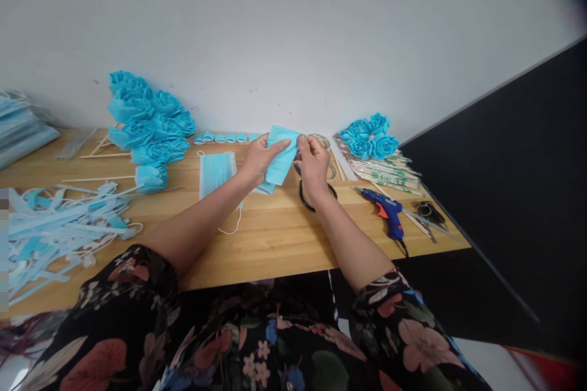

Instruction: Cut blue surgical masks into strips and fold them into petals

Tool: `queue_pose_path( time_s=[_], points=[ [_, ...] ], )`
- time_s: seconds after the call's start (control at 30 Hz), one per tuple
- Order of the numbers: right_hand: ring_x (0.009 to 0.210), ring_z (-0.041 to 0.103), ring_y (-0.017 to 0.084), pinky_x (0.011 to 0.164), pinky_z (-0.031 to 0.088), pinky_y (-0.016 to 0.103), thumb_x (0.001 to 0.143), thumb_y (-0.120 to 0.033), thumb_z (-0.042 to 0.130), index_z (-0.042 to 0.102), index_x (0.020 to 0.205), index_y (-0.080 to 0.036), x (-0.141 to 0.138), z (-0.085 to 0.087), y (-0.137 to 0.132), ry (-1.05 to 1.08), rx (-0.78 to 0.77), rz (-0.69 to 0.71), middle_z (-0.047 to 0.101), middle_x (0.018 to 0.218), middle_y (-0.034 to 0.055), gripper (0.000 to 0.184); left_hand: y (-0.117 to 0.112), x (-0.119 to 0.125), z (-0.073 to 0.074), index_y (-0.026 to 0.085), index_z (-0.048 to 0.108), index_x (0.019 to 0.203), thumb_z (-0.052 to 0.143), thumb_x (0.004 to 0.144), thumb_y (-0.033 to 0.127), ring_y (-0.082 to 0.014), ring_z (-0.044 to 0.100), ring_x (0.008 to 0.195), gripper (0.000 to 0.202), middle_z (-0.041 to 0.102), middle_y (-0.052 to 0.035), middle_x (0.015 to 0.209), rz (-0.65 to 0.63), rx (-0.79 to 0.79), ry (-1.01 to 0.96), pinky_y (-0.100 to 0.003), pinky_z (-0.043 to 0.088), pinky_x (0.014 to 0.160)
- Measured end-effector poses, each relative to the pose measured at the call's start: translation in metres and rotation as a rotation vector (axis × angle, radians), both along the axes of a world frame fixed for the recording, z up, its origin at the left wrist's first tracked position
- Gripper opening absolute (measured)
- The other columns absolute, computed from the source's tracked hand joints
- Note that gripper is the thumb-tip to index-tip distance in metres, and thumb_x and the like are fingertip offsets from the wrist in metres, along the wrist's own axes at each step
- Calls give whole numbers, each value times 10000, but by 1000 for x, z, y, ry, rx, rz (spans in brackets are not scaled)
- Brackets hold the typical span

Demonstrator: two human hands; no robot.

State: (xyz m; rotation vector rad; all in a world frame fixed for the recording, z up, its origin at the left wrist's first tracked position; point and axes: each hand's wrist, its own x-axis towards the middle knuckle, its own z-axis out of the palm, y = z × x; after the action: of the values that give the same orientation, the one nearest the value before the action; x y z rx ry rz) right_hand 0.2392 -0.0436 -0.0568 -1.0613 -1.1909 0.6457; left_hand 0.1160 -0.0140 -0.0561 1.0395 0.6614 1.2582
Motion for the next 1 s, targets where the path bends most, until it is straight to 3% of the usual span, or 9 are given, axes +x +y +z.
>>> queue_pose_path(
  time_s=[0.23,0.43,0.63,0.83,1.0],
  points=[
    [600,489,114,556,465,253,768,-603,704,568,706,-206,-3,-7,5,128,-222,228,493,654,-31,424,3,-3,-4,188,660,861,795,746,412,-152,636,743,286,706,-22,840,231,207,158,-253,529,661],
    [599,508,116,579,442,262,705,-517,759,642,716,-192,-10,-12,2,24,-298,373,580,645,-26,346,15,-8,-10,191,638,855,738,808,480,-150,602,728,309,664,-17,802,357,260,168,-253,492,655],
    [607,546,119,618,477,262,673,-543,766,656,710,-187,-17,-16,-3,-85,-409,471,650,672,-8,375,35,-18,-14,186,615,825,747,791,560,-134,570,679,398,605,7,728,465,291,141,-247,473,623],
    [706,605,156,662,498,284,714,-584,759,693,788,-191,-2,-8,4,-195,-382,498,697,780,17,405,33,-20,-13,178,637,850,777,764,536,-135,586,645,394,641,-9,738,372,251,140,-246,476,575],
    [948,659,208,823,550,341,779,-665,682,703,1098,-230,20,2,15,-142,-142,193,728,1031,53,539,17,-16,-4,158,670,839,780,745,433,-132,574,626,311,662,-16,733,113,229,282,-244,459,557]
  ],
)
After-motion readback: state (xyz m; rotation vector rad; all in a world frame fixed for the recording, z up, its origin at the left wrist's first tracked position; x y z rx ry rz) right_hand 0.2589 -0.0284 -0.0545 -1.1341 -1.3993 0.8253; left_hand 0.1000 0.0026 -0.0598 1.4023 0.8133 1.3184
